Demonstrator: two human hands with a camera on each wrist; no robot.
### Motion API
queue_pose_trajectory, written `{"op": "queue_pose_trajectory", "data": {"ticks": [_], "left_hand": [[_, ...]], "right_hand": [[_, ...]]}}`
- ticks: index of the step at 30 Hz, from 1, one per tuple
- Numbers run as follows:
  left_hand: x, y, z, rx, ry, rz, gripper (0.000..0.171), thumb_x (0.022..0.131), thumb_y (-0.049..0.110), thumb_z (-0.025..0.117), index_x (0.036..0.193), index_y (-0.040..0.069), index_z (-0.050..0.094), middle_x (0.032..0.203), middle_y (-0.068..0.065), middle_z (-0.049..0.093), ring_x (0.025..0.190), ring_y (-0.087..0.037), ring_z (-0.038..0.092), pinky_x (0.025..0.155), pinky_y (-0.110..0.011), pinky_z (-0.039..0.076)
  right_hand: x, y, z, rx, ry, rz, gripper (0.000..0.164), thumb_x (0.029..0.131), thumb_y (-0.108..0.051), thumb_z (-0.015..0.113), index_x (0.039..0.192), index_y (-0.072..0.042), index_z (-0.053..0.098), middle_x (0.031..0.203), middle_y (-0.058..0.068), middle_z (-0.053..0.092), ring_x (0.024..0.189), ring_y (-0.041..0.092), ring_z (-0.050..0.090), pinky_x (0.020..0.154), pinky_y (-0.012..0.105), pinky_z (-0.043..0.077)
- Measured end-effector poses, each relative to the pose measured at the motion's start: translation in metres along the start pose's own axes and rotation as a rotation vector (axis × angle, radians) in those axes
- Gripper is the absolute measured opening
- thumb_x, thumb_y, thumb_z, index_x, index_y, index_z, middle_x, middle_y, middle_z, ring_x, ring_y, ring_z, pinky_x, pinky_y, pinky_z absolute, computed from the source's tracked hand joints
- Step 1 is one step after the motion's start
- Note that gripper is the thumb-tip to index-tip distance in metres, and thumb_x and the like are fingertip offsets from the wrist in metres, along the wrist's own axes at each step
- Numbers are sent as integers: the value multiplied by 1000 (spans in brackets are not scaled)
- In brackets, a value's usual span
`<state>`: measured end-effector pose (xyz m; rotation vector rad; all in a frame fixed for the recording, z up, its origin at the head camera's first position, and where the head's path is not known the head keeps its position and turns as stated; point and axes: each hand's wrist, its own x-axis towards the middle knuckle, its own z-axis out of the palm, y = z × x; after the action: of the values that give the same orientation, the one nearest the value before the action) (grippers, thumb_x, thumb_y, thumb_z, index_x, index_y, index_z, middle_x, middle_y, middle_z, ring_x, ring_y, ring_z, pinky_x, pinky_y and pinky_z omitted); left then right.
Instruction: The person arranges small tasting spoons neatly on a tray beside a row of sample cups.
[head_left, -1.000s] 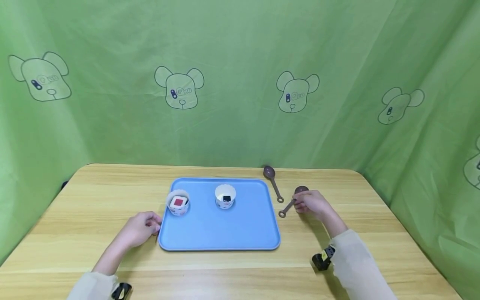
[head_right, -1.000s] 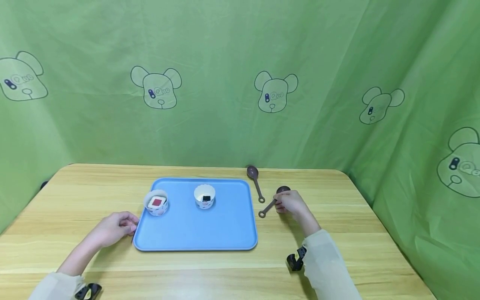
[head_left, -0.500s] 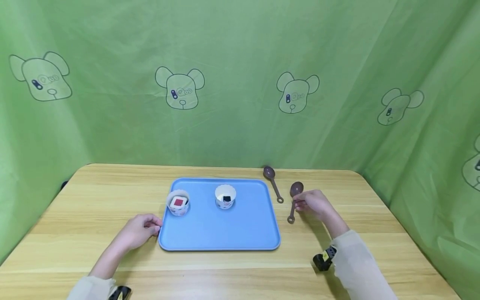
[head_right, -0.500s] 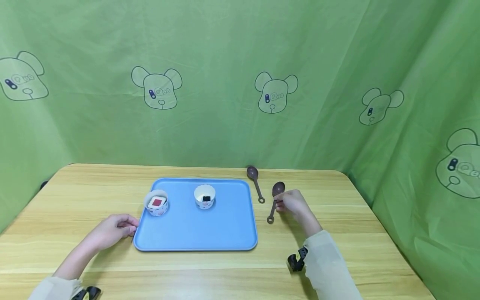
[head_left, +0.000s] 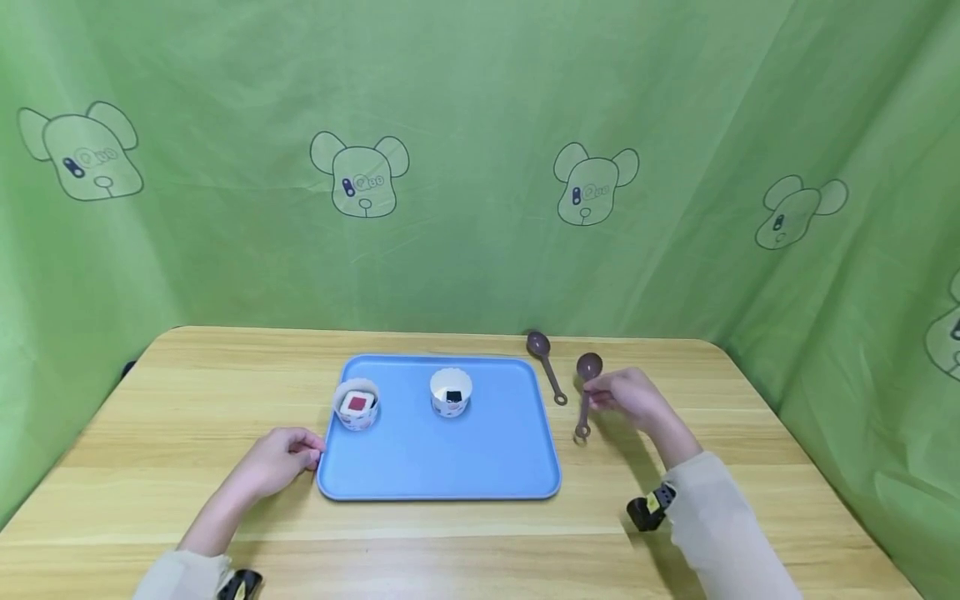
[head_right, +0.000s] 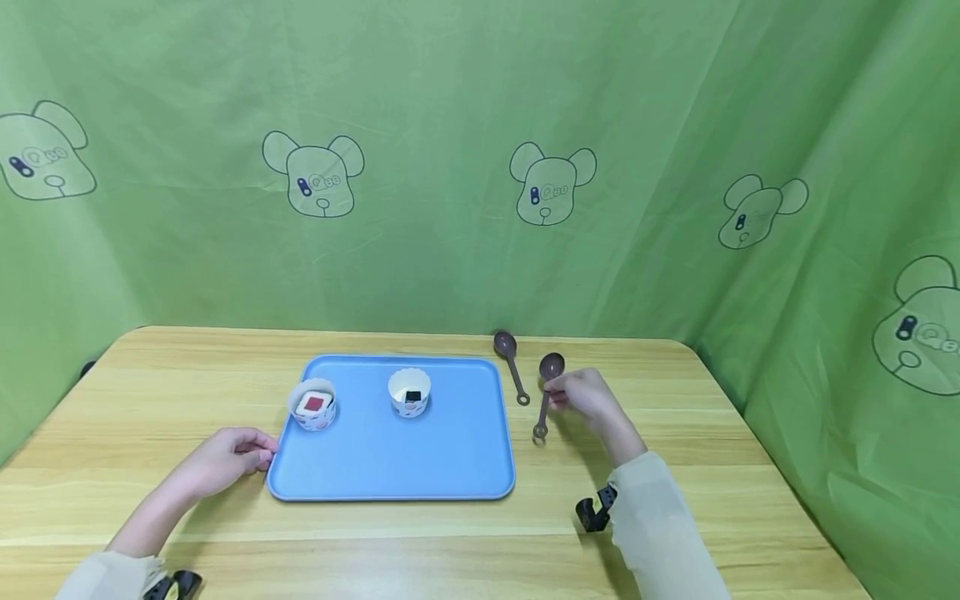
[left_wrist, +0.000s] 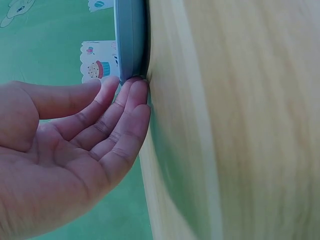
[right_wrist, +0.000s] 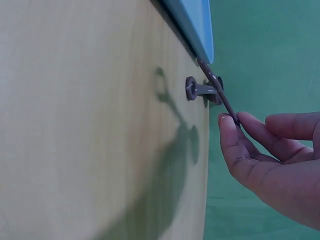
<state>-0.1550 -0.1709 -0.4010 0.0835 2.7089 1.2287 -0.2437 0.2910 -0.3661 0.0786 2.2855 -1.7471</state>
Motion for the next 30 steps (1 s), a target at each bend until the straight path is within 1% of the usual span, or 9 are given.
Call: {"op": "queue_pose_trajectory", "data": {"ticks": [6, 12, 17, 26, 30], "left_hand": [[0, 0, 0, 2, -2, -6, 12, 86, -1, 53, 91, -4, 63, 81, -5, 63, 79, -19, 58, 73, -41, 46], [0, 0, 0, 9, 1, -15, 13, 87, -2, 52, 92, -5, 63, 80, -5, 63, 78, -19, 58, 72, -39, 47], [1, 1, 1, 9, 0, -19, 13, 88, -2, 51, 92, -5, 63, 81, -6, 63, 78, -19, 57, 70, -37, 47], [1, 2, 0, 3, -2, -17, 14, 88, -2, 50, 92, -6, 63, 81, -6, 63, 78, -19, 57, 69, -36, 47], [1, 2, 0, 1, -5, -18, 14, 88, -2, 50, 93, -6, 62, 81, -6, 63, 78, -19, 57, 69, -36, 47]], "right_hand": [[0, -10, 6, -25, -36, -34, 32, 89, 5, 43, 113, 26, 42, 91, 21, 60, 76, 18, 60, 78, 32, 50], [3, -17, 13, -50, -69, -43, 33, 89, 4, 42, 113, 27, 42, 92, 24, 60, 75, 18, 60, 82, 37, 49], [6, -21, 20, -49, -85, -37, 32, 88, 4, 44, 112, 27, 43, 89, 22, 61, 74, 18, 60, 83, 38, 48], [10, -30, 31, -73, -133, -45, 32, 88, 3, 45, 109, 27, 45, 83, 16, 61, 73, 18, 59, 80, 36, 49], [10, -36, 36, -80, -148, -51, 31, 88, 3, 45, 109, 26, 46, 85, 19, 60, 73, 17, 59, 82, 37, 49]]}}
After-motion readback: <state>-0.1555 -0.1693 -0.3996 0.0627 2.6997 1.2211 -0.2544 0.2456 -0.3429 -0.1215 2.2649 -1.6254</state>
